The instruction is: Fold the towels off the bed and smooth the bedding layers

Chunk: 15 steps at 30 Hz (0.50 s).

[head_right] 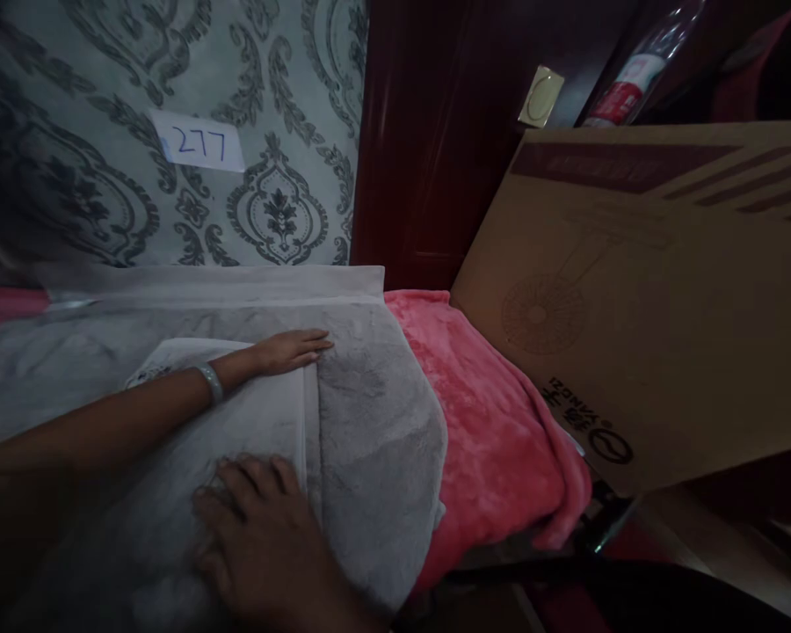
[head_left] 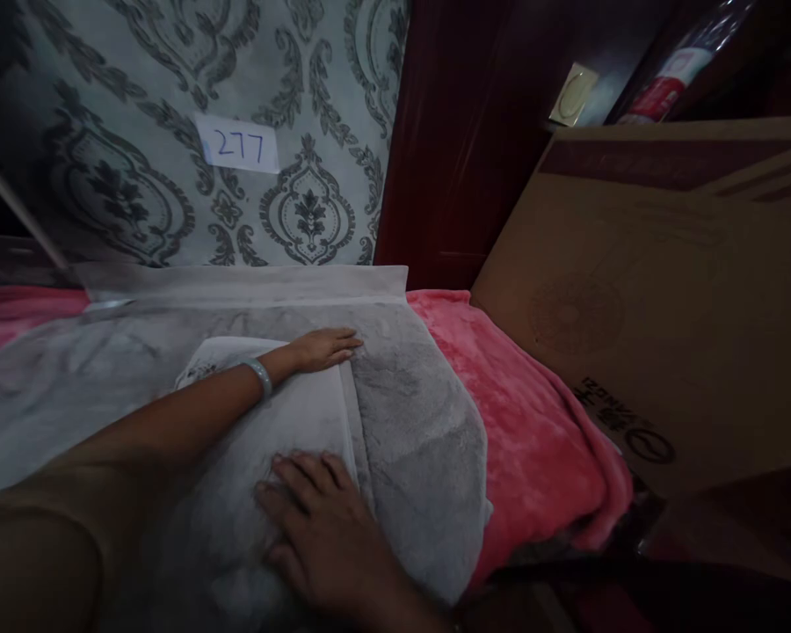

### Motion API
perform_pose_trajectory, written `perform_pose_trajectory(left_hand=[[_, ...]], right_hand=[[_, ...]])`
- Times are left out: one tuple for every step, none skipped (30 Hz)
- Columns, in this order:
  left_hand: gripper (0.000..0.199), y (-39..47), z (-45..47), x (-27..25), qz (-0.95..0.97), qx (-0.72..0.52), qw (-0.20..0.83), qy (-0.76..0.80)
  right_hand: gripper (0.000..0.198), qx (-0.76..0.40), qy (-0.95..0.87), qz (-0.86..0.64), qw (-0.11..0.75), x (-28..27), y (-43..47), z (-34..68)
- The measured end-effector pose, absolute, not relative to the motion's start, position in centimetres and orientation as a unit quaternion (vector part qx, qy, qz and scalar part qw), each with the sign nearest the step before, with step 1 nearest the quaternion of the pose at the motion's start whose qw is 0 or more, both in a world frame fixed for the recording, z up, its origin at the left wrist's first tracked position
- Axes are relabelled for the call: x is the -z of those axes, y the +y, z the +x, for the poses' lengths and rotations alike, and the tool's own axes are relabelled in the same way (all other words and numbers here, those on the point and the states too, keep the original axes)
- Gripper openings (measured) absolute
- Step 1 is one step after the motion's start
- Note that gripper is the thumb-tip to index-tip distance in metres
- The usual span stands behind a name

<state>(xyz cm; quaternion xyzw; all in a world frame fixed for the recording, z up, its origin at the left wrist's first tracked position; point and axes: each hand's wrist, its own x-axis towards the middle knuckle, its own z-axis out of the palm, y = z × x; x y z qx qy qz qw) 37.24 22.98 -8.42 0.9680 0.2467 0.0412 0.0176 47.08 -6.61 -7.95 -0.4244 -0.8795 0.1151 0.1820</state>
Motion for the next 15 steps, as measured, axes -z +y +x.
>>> perform_pose_trajectory(left_hand=[[0.063,23.1,37.4,8.3,0.966,-0.044,0.007,0.253],[0.063,23.2,37.4,8.3,0.965,-0.046,-0.003,0.26],[0.064,23.3,37.4,8.2,0.962,-0.048,-0.011,0.268],[0.065,23.5,37.1,8.2,0.959,-0.05,-0.019,0.277],[0.067,23.7,36.5,8.2,0.957,-0.053,-0.022,0.285],[0.069,23.8,35.7,8.1,0.955,-0.057,-0.02,0.292],[0.07,23.9,34.4,8.1,0.952,-0.065,-0.014,0.297],[0.07,23.8,32.9,7.9,0.951,-0.073,-0.004,0.299],[0.07,23.6,31.1,7.7,0.951,-0.082,0.012,0.298],[0.069,23.1,29.1,7.3,0.951,-0.09,0.033,0.295],[0.067,22.5,27.1,6.7,0.949,-0.096,0.056,0.295],[0.066,21.6,25.2,6.1,0.946,-0.099,0.076,0.298],[0.065,20.7,23.6,5.3,0.942,-0.1,0.093,0.306],[0.065,19.6,22.3,4.6,0.938,-0.1,0.104,0.317],[0.065,18.5,21.4,3.9,0.934,-0.097,0.108,0.326]], right_hand=[[0.052,-0.118,-0.88,-0.423,0.182,7.9,-6.6,47.1],[0.052,-0.121,-0.88,-0.421,0.18,8.0,-6.6,47.1],[0.052,-0.124,-0.88,-0.421,0.179,8.0,-6.6,47.0],[0.052,-0.127,-0.88,-0.422,0.179,8.0,-6.6,47.0],[0.051,-0.13,-0.878,-0.423,0.18,8.1,-6.7,47.0],[0.05,-0.132,-0.877,-0.424,0.182,8.1,-6.8,47.0],[0.05,-0.134,-0.876,-0.425,0.185,8.2,-6.9,47.0],[0.05,-0.136,-0.875,-0.426,0.187,8.2,-6.9,47.1],[0.05,-0.138,-0.875,-0.425,0.188,8.1,-6.9,47.2],[0.05,-0.139,-0.876,-0.422,0.187,8.0,-6.8,47.3],[0.05,-0.141,-0.879,-0.417,0.183,7.8,-6.6,47.5],[0.049,-0.143,-0.884,-0.408,0.178,7.5,-6.2,47.6],[0.047,-0.144,-0.89,-0.396,0.173,7.2,-5.7,47.5],[0.045,-0.141,-0.896,-0.385,0.171,6.8,-5.0,47.2],[0.045,-0.136,-0.902,-0.372,0.171,6.3,-4.4,46.8]])
